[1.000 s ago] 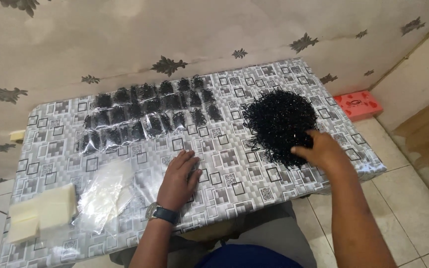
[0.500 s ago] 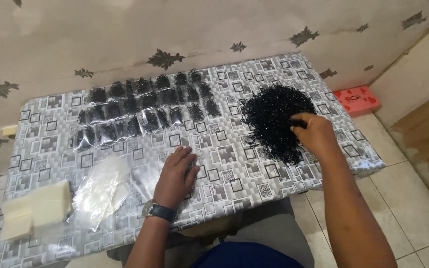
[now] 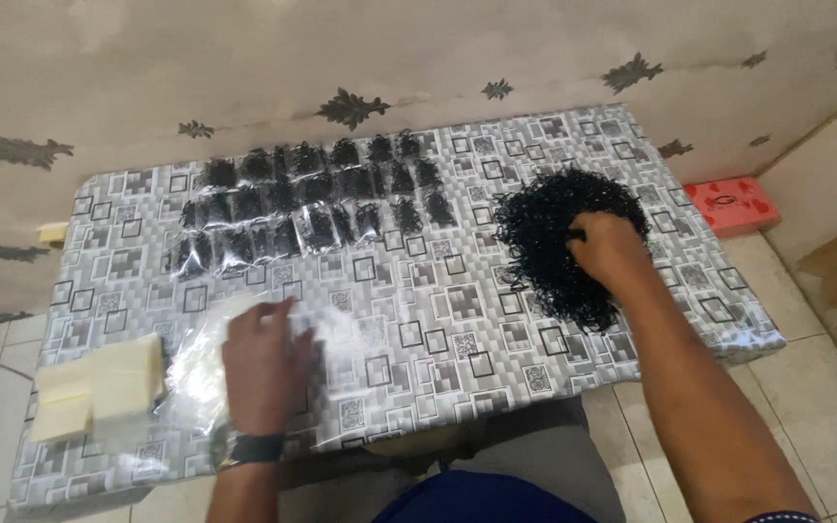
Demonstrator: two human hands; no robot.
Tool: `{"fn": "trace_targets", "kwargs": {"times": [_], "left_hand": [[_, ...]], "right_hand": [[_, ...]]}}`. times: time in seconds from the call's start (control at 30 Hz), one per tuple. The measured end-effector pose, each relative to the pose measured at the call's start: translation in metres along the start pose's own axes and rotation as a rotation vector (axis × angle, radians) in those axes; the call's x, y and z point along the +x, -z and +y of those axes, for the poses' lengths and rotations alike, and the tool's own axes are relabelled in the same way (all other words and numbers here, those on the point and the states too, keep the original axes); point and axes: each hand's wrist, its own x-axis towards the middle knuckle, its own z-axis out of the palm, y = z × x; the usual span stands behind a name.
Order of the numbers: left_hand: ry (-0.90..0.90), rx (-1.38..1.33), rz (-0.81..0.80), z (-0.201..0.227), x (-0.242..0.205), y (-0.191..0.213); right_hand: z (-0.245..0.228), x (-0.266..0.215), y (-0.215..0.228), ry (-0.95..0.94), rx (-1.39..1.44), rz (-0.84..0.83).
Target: The person sorts small black jewelry components by hand from a pile, placing them into individual small plastic bags and then arranging the bags in rows on the table.
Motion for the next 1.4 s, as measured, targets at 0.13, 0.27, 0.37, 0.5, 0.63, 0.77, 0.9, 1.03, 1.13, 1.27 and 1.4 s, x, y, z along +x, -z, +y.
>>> {"fn": "trace_targets", "kwargs": {"times": [0.13, 0.27, 0.37, 0.5, 0.63, 0.77, 0.9, 1.03, 1.13, 1.27, 1.4], "left_hand": [[0.096, 0.141, 0.087, -0.05, -0.023, 0.008], [-0.003, 0.004, 0.146, -0.073, -0.035, -0.002], [0.008, -0.087, 0.152, -0.07, -0.033, 0.005], [0.126, -0.134, 0.062, -0.06, -0.03, 0.014], [0.164, -0.229, 0.08, -0.056, -0.03, 0.023], [0.231, -0.345, 0.209, -0.054, -0.028, 0.026], [0.135, -0.318, 0.397, -0.055, -0.019, 0.028], [-0.02, -0.371, 0.566, -0.024, -0.003, 0.041], [-0.011, -0.771, 0.572, 0.007, 0.008, 0.033], [-0.094, -0.892, 0.33, 0.053, 0.009, 0.019], [-0.075, -0.926, 0.27, 0.066, -0.012, 0.018]], "right_hand": [[0.023, 0.015, 0.007, 0.141, 0.047, 0.113], [-0.005, -0.008, 0.034, 0.097, 0.004, -0.023], [-0.022, -0.019, 0.032, 0.068, -0.007, -0.13], [-0.04, -0.038, 0.026, 0.01, -0.103, -0.17], [-0.035, -0.039, 0.013, 0.035, -0.105, -0.167], [-0.029, -0.042, 0.017, 0.066, 0.01, -0.006], [-0.001, -0.03, -0.006, 0.425, -0.209, 0.34], [-0.037, -0.056, -0.031, 0.45, -0.163, 0.411], [-0.073, -0.081, -0.056, 0.809, 0.21, 0.459], [-0.141, -0.126, -0.064, 0.664, 0.778, -0.006], [-0.155, -0.128, -0.099, 0.435, 1.163, -0.336]]}}
